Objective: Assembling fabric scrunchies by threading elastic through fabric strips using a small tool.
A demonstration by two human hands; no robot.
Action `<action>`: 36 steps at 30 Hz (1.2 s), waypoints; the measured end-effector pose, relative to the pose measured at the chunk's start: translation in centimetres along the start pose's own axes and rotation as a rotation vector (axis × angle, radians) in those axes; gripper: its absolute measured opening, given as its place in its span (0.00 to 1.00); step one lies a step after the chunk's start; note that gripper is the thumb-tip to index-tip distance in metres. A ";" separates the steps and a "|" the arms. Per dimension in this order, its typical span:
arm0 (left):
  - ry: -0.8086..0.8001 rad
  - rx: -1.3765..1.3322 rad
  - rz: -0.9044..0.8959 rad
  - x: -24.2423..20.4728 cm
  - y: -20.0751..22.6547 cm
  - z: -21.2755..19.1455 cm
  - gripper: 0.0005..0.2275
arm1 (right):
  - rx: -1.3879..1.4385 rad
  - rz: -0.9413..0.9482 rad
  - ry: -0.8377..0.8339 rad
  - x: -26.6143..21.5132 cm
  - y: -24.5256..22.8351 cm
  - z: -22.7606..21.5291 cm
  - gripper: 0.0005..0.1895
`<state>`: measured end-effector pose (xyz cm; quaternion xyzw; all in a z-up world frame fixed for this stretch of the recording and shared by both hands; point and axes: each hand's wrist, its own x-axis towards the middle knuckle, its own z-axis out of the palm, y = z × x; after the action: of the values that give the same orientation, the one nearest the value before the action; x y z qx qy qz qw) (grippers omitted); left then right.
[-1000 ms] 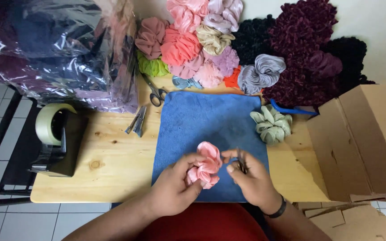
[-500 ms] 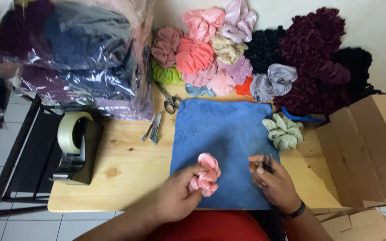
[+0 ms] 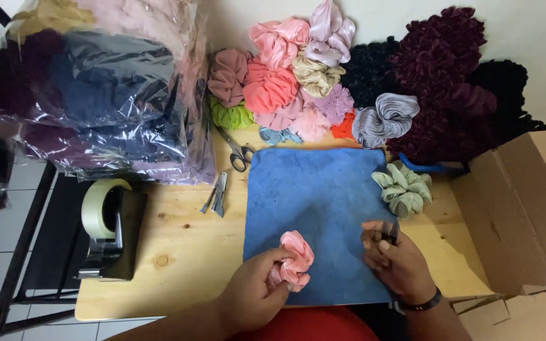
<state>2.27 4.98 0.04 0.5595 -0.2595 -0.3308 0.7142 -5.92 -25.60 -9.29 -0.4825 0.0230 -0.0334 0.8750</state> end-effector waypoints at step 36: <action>0.242 0.674 0.155 0.6 -2.9 1.2 0.09 | -0.857 -0.086 -0.218 -0.9 -2.2 2.6 0.13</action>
<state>1.24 3.37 -2.52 0.7773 -0.3091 -0.1029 0.5382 -6.70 -24.56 -6.03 -0.8029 -0.0780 -0.0062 0.5909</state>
